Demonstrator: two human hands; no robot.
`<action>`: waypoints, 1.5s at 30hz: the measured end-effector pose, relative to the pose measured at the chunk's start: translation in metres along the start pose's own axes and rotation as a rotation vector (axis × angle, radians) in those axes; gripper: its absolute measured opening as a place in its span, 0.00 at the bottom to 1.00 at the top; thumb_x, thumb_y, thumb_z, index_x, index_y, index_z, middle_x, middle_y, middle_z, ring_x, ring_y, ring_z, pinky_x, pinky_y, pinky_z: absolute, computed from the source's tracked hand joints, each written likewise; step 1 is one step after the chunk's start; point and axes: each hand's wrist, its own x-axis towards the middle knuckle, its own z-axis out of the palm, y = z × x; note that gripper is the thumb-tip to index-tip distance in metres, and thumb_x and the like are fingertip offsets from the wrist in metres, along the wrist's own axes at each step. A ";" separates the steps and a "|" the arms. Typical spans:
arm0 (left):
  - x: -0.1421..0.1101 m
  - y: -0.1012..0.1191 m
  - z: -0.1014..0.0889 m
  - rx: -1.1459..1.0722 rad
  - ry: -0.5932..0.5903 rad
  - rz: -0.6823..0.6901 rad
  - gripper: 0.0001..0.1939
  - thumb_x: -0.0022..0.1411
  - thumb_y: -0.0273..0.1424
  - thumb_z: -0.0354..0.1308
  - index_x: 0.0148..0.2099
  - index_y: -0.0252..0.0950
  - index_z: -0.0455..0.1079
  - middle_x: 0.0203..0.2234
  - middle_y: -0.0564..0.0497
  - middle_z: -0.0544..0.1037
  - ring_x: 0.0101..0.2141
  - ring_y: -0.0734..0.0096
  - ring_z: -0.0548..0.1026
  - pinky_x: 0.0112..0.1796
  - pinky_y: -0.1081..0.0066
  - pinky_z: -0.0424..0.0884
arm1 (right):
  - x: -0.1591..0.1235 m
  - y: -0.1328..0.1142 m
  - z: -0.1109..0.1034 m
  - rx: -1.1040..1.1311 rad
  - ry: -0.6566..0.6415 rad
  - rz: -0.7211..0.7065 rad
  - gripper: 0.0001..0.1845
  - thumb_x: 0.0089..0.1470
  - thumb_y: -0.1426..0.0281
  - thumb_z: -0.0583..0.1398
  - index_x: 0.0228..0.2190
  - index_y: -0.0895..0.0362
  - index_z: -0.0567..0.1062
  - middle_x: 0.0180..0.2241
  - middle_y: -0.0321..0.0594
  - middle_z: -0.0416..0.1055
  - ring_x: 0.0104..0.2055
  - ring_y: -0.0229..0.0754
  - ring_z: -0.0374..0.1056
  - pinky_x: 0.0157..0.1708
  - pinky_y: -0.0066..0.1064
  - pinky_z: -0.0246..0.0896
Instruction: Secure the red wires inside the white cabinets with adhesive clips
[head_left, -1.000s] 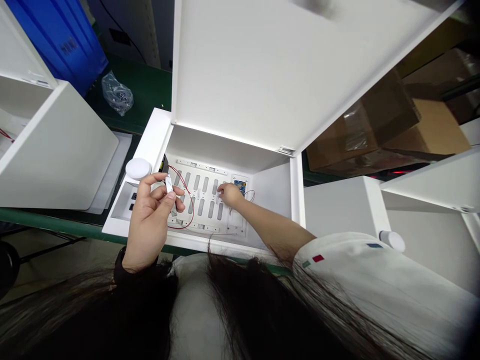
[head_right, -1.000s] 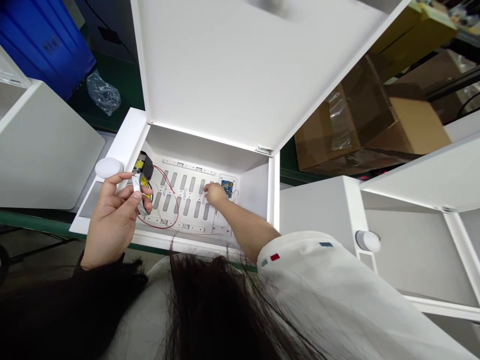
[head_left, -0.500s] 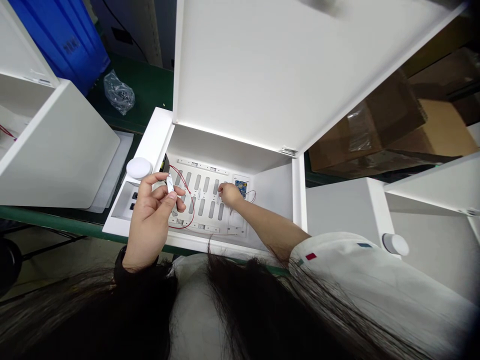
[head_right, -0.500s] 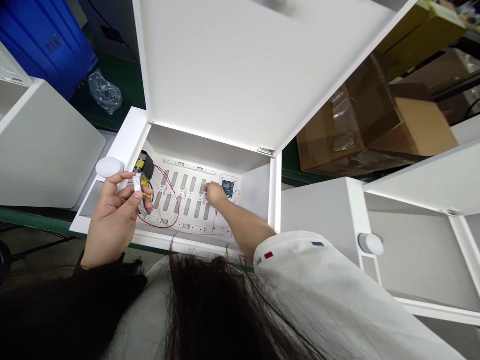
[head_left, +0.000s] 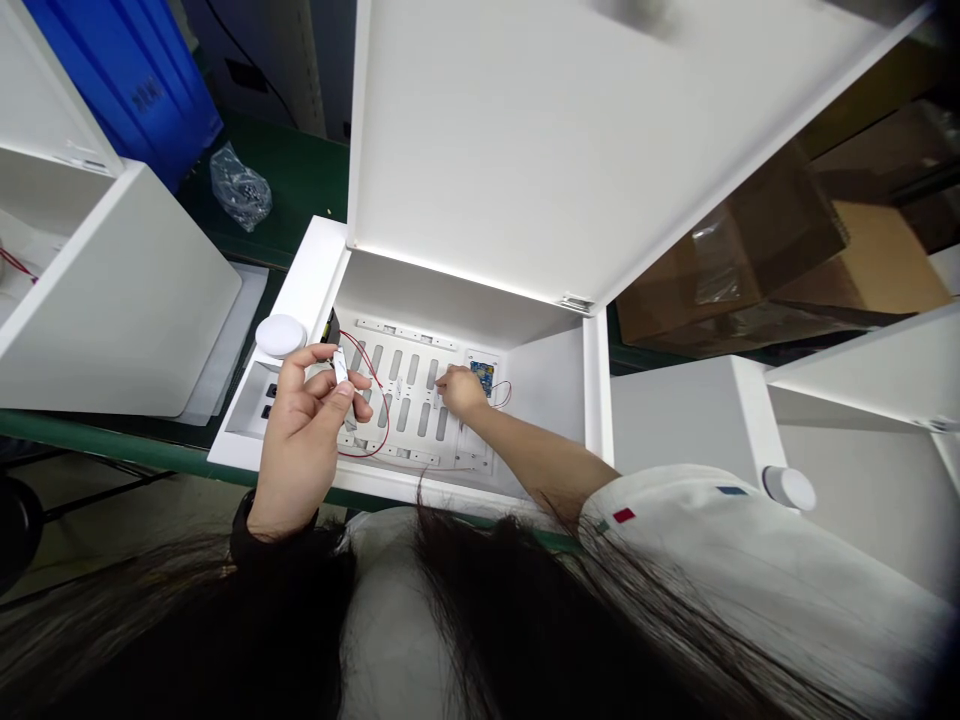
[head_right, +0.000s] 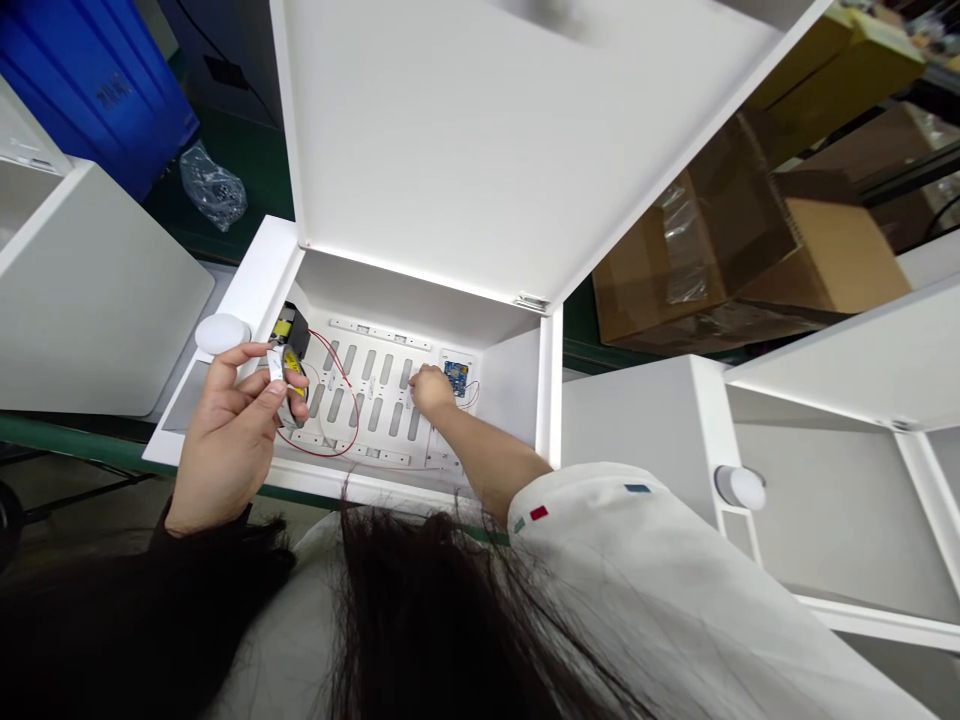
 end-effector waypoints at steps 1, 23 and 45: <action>0.000 0.000 0.000 0.001 -0.001 0.000 0.17 0.63 0.32 0.59 0.53 0.45 0.61 0.36 0.51 0.76 0.29 0.75 0.73 0.35 0.71 0.70 | 0.000 -0.001 0.000 0.005 -0.003 0.006 0.14 0.56 0.76 0.57 0.41 0.59 0.82 0.45 0.47 0.74 0.50 0.45 0.66 0.47 0.29 0.59; -0.003 -0.002 -0.002 0.035 -0.053 0.039 0.40 0.65 0.32 0.57 0.71 0.51 0.39 0.36 0.53 0.76 0.28 0.76 0.70 0.40 0.70 0.70 | -0.005 -0.039 -0.136 -0.066 -0.371 -0.201 0.06 0.45 0.78 0.65 0.28 0.57 0.79 0.30 0.40 0.73 0.37 0.44 0.69 0.37 0.33 0.61; -0.005 0.021 0.002 -0.525 0.076 -0.208 0.28 0.69 0.47 0.47 0.20 0.36 0.56 0.11 0.56 0.52 0.20 0.75 0.58 0.30 0.76 0.66 | -0.106 -0.113 -0.247 0.575 0.039 -0.624 0.10 0.48 0.75 0.57 0.30 0.58 0.80 0.30 0.39 0.77 0.32 0.37 0.70 0.35 0.29 0.63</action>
